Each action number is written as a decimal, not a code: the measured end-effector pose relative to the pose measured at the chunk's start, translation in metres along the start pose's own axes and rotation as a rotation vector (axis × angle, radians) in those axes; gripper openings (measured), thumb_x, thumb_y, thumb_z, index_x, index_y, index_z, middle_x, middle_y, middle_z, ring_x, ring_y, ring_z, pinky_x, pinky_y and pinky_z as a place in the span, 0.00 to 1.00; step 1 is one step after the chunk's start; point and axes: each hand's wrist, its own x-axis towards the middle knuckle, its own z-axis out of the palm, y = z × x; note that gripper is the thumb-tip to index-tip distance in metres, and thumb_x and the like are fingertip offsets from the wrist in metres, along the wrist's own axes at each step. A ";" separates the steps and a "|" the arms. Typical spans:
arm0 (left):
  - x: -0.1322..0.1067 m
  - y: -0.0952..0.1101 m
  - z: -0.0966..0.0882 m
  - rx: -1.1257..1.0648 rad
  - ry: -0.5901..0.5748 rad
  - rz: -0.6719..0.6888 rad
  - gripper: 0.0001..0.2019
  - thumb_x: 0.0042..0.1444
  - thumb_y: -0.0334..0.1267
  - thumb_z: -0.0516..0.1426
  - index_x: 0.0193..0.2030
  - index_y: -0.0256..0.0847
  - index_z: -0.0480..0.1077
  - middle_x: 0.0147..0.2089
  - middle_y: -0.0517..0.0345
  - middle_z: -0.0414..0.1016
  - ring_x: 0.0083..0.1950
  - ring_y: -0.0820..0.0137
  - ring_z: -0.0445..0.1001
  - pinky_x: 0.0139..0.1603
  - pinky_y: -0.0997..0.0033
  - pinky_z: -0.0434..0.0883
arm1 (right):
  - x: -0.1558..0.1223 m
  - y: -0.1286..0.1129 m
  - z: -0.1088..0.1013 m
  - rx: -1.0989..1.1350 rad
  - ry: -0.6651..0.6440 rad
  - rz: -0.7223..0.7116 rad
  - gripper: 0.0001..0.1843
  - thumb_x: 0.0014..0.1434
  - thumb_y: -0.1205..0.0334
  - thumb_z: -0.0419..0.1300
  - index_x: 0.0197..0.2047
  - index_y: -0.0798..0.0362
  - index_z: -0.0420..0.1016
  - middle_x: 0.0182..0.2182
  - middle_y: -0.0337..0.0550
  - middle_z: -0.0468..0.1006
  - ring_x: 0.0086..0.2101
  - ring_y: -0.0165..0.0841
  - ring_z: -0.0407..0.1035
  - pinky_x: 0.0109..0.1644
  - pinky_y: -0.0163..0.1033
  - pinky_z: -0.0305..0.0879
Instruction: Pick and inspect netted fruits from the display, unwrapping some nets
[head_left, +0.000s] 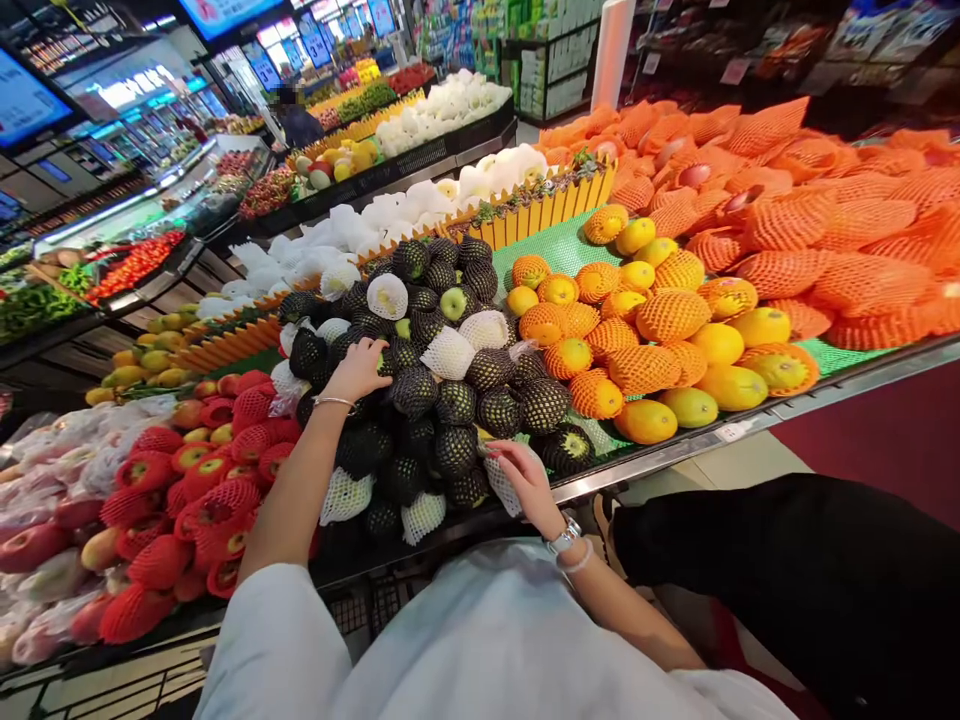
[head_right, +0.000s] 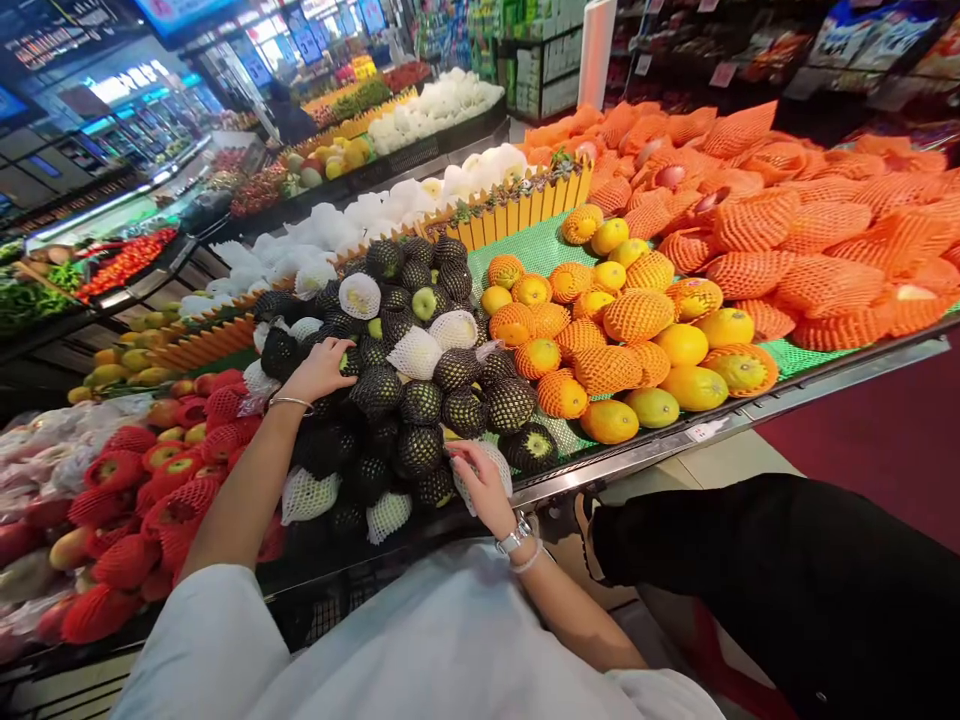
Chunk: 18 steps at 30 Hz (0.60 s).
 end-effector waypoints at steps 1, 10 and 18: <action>0.001 0.000 0.001 -0.004 -0.007 -0.004 0.32 0.50 0.41 0.61 0.62 0.38 0.62 0.59 0.42 0.62 0.61 0.47 0.63 0.62 0.48 0.64 | 0.000 0.000 0.001 0.000 -0.001 0.010 0.15 0.65 0.52 0.55 0.48 0.50 0.77 0.46 0.45 0.78 0.48 0.37 0.71 0.55 0.45 0.67; -0.048 -0.017 -0.007 -0.266 0.283 0.100 0.33 0.59 0.48 0.57 0.68 0.36 0.55 0.66 0.44 0.59 0.69 0.57 0.57 0.71 0.55 0.55 | -0.003 0.005 0.001 -0.023 0.032 0.072 0.17 0.63 0.49 0.57 0.48 0.51 0.76 0.46 0.48 0.78 0.47 0.38 0.72 0.56 0.47 0.66; -0.224 -0.045 -0.035 -0.447 0.916 -0.315 0.12 0.64 0.43 0.54 0.47 0.44 0.75 0.45 0.59 0.76 0.48 0.67 0.74 0.57 0.62 0.68 | 0.001 -0.039 -0.060 -0.150 0.416 -0.056 0.17 0.58 0.51 0.64 0.45 0.55 0.76 0.38 0.46 0.78 0.31 0.31 0.72 0.40 0.41 0.71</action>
